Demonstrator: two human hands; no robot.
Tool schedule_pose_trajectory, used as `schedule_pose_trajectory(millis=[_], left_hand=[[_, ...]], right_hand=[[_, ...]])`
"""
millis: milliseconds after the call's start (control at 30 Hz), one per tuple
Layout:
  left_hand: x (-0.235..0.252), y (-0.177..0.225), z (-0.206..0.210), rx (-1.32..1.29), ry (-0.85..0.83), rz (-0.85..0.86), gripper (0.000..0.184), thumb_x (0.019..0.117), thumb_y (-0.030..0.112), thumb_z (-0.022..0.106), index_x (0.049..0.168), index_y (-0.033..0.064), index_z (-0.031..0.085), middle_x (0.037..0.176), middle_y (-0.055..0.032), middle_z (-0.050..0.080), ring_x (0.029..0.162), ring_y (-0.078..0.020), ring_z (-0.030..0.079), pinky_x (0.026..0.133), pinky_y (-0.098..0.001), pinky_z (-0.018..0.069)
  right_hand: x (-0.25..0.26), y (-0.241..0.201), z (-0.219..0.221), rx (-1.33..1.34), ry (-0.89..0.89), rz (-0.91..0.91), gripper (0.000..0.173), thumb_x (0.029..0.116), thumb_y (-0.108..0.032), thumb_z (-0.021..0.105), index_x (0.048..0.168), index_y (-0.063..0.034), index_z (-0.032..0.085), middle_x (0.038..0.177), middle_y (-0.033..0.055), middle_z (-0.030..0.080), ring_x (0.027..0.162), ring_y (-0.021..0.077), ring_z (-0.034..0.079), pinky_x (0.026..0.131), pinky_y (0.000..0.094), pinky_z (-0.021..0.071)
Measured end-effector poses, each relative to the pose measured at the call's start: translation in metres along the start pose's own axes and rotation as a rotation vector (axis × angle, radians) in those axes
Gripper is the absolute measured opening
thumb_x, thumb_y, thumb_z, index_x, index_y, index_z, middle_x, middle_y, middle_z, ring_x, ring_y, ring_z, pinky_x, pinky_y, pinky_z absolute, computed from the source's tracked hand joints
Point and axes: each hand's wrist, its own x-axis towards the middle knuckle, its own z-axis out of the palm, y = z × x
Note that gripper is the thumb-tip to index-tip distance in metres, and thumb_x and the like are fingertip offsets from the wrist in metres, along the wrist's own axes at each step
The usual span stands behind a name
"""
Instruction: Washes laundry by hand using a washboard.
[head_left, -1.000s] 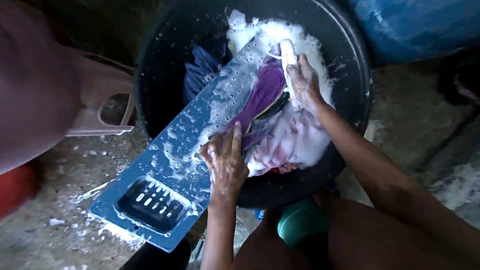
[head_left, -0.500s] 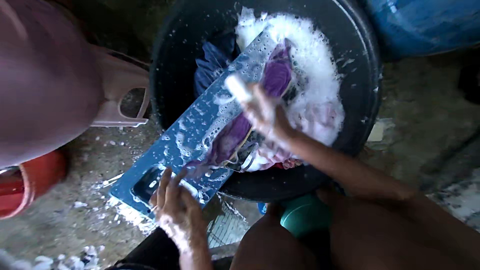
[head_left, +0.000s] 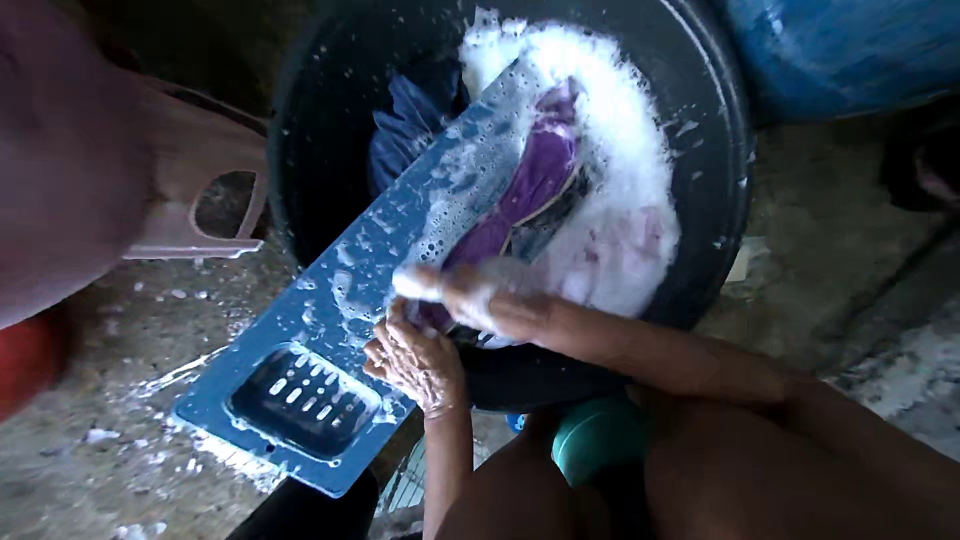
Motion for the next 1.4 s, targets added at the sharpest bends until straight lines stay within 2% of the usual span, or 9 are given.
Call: schedule_pose_trajectory(millis=[100, 167, 267, 433, 633, 800, 1167, 1267, 1400], left_hand=[[0.004, 0.001, -0.001, 0.017, -0.053, 0.009, 0.030, 0.0942, 0.006, 0.056, 0.121, -0.0017, 0.067, 0.112, -0.0296, 0.067, 0.107, -0.0531, 0.062, 0.091, -0.0699, 0.0399], [0.001, 0.000, -0.002, 0.002, -0.070, 0.015, 0.030, 0.0919, 0.005, 0.055, 0.119, -0.0025, 0.067, 0.112, -0.0300, 0.067, 0.108, -0.0537, 0.061, 0.092, -0.0715, 0.0380], [0.004, 0.004, 0.000, -0.011, -0.038, 0.000, 0.029, 0.0912, 0.003, 0.055, 0.117, -0.0033, 0.067, 0.111, -0.0299, 0.067, 0.107, -0.0533, 0.062, 0.093, -0.0712, 0.0377], [0.004, 0.003, -0.003, 0.002, -0.047, 0.009, 0.027, 0.0920, 0.004, 0.055, 0.115, -0.0057, 0.066, 0.111, -0.0319, 0.066, 0.106, -0.0543, 0.061, 0.091, -0.0701, 0.0392], [0.005, 0.006, 0.002, 0.021, 0.009, 0.020, 0.026, 0.0916, 0.002, 0.055, 0.114, -0.0038, 0.067, 0.108, -0.0304, 0.067, 0.104, -0.0529, 0.062, 0.090, -0.0683, 0.0395], [0.004, 0.003, 0.002, 0.020, -0.004, 0.033, 0.027, 0.0942, 0.006, 0.055, 0.116, -0.0045, 0.066, 0.108, -0.0295, 0.067, 0.104, -0.0515, 0.062, 0.091, -0.0674, 0.0397], [0.039, 0.009, -0.020, -0.356, -0.097, 0.005, 0.028, 0.0998, 0.010, 0.057, 0.110, -0.0142, 0.066, 0.110, -0.0331, 0.066, 0.110, -0.0482, 0.059, 0.100, -0.0609, 0.0392], [0.075, 0.027, -0.045, -0.824, -0.163, -0.059, 0.031, 0.1050, 0.017, 0.049, 0.120, -0.0074, 0.060, 0.107, -0.0072, 0.067, 0.101, -0.0078, 0.064, 0.093, -0.0283, 0.0543], [0.124, 0.046, -0.092, -1.158, -0.132, 0.126, 0.028, 0.1052, 0.023, 0.054, 0.131, 0.0124, 0.054, 0.116, 0.0106, 0.066, 0.107, -0.0050, 0.065, 0.095, -0.0326, 0.0570]], right_hand=[[0.014, 0.088, 0.032, 0.007, 0.579, 0.118, 0.027, 0.0998, -0.018, 0.060, 0.120, -0.0074, 0.074, 0.106, 0.0142, 0.075, 0.095, 0.0236, 0.073, 0.090, 0.0401, 0.0577], [0.016, 0.136, -0.041, -0.044, 0.303, 0.388, 0.044, 0.1070, -0.019, 0.052, 0.148, -0.0029, 0.051, 0.132, 0.0233, 0.065, 0.117, 0.0348, 0.067, 0.105, 0.0483, 0.0508], [0.021, 0.133, -0.076, -0.202, 0.314, 0.550, 0.048, 0.1062, -0.022, 0.051, 0.149, -0.0008, 0.047, 0.111, 0.0287, 0.070, 0.098, 0.0454, 0.071, 0.087, 0.0596, 0.0545], [-0.013, 0.016, -0.003, 0.282, -0.065, 0.215, 0.035, 0.1031, -0.010, 0.056, 0.136, -0.0024, 0.063, 0.129, 0.0160, 0.068, 0.118, 0.0225, 0.066, 0.105, 0.0397, 0.0504], [0.014, 0.151, -0.083, -0.210, 0.303, 0.616, 0.049, 0.1074, -0.024, 0.049, 0.151, -0.0009, 0.045, 0.113, 0.0300, 0.069, 0.101, 0.0468, 0.070, 0.089, 0.0609, 0.0537], [-0.002, 0.019, 0.009, 0.074, 0.099, 0.066, 0.028, 0.0990, -0.016, 0.062, 0.124, -0.0074, 0.070, 0.103, 0.0125, 0.074, 0.090, 0.0229, 0.073, 0.079, 0.0420, 0.0596], [0.056, 0.195, -0.136, 0.103, 0.261, 0.586, 0.063, 0.1012, -0.032, 0.062, 0.154, -0.0063, 0.040, 0.133, 0.0251, 0.063, 0.119, 0.0395, 0.064, 0.102, 0.0589, 0.0504], [0.063, 0.193, -0.132, 0.242, 0.309, 0.615, 0.053, 0.0983, -0.031, 0.068, 0.138, 0.0023, 0.055, 0.124, 0.0281, 0.065, 0.114, 0.0408, 0.065, 0.100, 0.0601, 0.0497], [0.051, 0.178, -0.156, 0.688, 0.664, 0.401, 0.039, 0.0982, -0.020, 0.065, 0.131, -0.0001, 0.059, 0.109, 0.0117, 0.068, 0.088, 0.0159, 0.069, 0.078, 0.0350, 0.0616]])
